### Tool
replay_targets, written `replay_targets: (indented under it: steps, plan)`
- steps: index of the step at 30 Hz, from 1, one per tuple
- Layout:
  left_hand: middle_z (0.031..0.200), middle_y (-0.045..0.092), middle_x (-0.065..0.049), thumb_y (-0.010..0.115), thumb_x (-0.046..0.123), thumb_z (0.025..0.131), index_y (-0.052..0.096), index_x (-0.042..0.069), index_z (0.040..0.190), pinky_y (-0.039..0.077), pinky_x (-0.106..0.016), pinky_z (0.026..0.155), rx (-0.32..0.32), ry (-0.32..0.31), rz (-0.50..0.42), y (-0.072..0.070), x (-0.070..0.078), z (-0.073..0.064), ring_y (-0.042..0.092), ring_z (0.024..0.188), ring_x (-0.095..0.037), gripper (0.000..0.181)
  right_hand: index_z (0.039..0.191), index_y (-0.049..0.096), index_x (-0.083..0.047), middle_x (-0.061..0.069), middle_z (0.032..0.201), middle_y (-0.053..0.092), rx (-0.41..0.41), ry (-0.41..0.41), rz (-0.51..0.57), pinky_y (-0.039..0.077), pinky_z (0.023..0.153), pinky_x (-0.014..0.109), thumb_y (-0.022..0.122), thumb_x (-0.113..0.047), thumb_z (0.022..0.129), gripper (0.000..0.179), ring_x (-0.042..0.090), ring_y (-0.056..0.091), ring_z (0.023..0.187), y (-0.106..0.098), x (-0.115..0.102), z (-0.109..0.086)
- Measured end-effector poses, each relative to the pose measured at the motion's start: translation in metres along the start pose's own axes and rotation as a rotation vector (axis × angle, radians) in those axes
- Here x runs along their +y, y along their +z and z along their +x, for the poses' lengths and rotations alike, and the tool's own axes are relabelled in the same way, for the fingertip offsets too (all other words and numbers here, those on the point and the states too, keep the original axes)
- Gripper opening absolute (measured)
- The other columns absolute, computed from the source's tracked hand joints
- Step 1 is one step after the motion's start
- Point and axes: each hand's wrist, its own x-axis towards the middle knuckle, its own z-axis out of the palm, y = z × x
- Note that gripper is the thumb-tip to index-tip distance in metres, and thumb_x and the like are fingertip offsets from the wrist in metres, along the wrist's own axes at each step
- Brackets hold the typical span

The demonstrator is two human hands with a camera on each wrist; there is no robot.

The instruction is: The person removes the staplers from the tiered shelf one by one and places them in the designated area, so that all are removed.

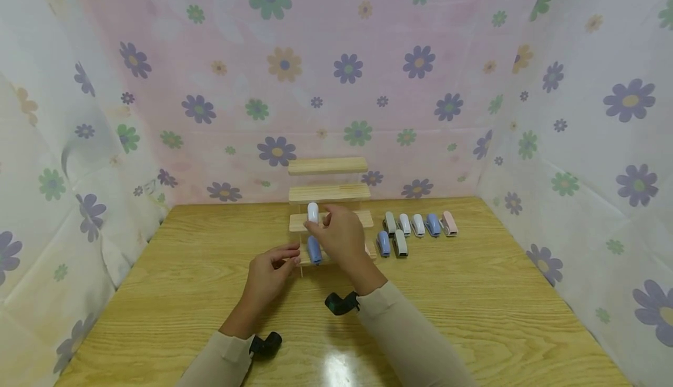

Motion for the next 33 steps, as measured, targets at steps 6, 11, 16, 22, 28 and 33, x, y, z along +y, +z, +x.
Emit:
replay_targets:
  steps: [6, 11, 16, 22, 28, 33]
  plan:
    - [0.129, 0.074, 0.002, 0.078, 0.016, 0.095, 0.082, 0.014, 0.11, 0.057, -0.021, 0.075, 0.004, -0.002, -0.006, 0.0006, -0.0016, 0.0008, 0.073, 0.1, -0.018, 0.016, 0.127, 0.073, -0.012, -0.007, 0.056, 0.056, -0.011, 0.001, -0.023, 0.032, 0.039, 0.025, 0.082, -0.046, 0.088, 0.052, 0.011, 0.047, 0.042, 0.0049, -0.0025, 0.0023]
    - [0.13, 0.073, 0.002, 0.078, 0.016, 0.095, 0.082, 0.014, 0.11, 0.057, -0.021, 0.076, -0.001, -0.009, -0.018, 0.0004, -0.0009, 0.0011, 0.072, 0.105, -0.019, 0.016, 0.12, 0.074, -0.011, -0.007, 0.056, 0.057, -0.014, -0.007, -0.03, 0.036, 0.039, 0.025, 0.082, -0.043, 0.089, 0.045, 0.01, 0.05, 0.043, 0.0063, -0.0032, 0.0029]
    - [0.13, 0.073, 0.002, 0.078, 0.017, 0.095, 0.082, 0.014, 0.111, 0.057, -0.021, 0.076, -0.004, -0.01, -0.017, 0.0, -0.0004, 0.0007, 0.073, 0.102, -0.019, 0.017, 0.11, 0.075, -0.011, -0.007, 0.055, 0.057, -0.023, -0.019, -0.026, 0.037, 0.039, 0.025, 0.081, -0.039, 0.09, 0.035, 0.009, 0.051, 0.043, 0.0084, -0.003, 0.0028]
    - [0.129, 0.073, 0.002, 0.078, 0.017, 0.095, 0.082, 0.013, 0.111, 0.057, -0.022, 0.075, 0.006, -0.001, -0.004, 0.0003, -0.0008, 0.0006, 0.073, 0.102, -0.018, 0.017, 0.111, 0.077, -0.008, -0.006, 0.058, 0.06, -0.01, -0.034, -0.017, 0.04, 0.04, 0.025, 0.078, -0.032, 0.093, 0.03, 0.008, 0.052, 0.044, 0.0098, -0.0026, 0.0026]
    - [0.129, 0.073, 0.004, 0.078, 0.016, 0.095, 0.082, 0.014, 0.11, 0.057, -0.021, 0.076, -0.001, -0.025, -0.019, 0.0004, -0.001, 0.0006, 0.072, 0.107, -0.018, 0.016, 0.114, 0.077, -0.007, -0.005, 0.064, 0.064, 0.003, -0.043, -0.006, 0.043, 0.042, 0.024, 0.074, -0.026, 0.091, 0.03, 0.006, 0.053, 0.048, 0.0104, -0.0006, 0.002]
    - [0.129, 0.073, 0.005, 0.078, 0.018, 0.095, 0.082, 0.015, 0.11, 0.056, -0.021, 0.077, -0.005, -0.032, -0.009, -0.0001, -0.0007, 0.0008, 0.072, 0.101, -0.016, 0.016, 0.109, 0.078, -0.009, -0.004, 0.068, 0.064, 0.035, -0.059, -0.013, 0.042, 0.044, 0.024, 0.074, -0.025, 0.09, 0.026, 0.006, 0.052, 0.051, 0.0087, 0.0003, 0.0007]
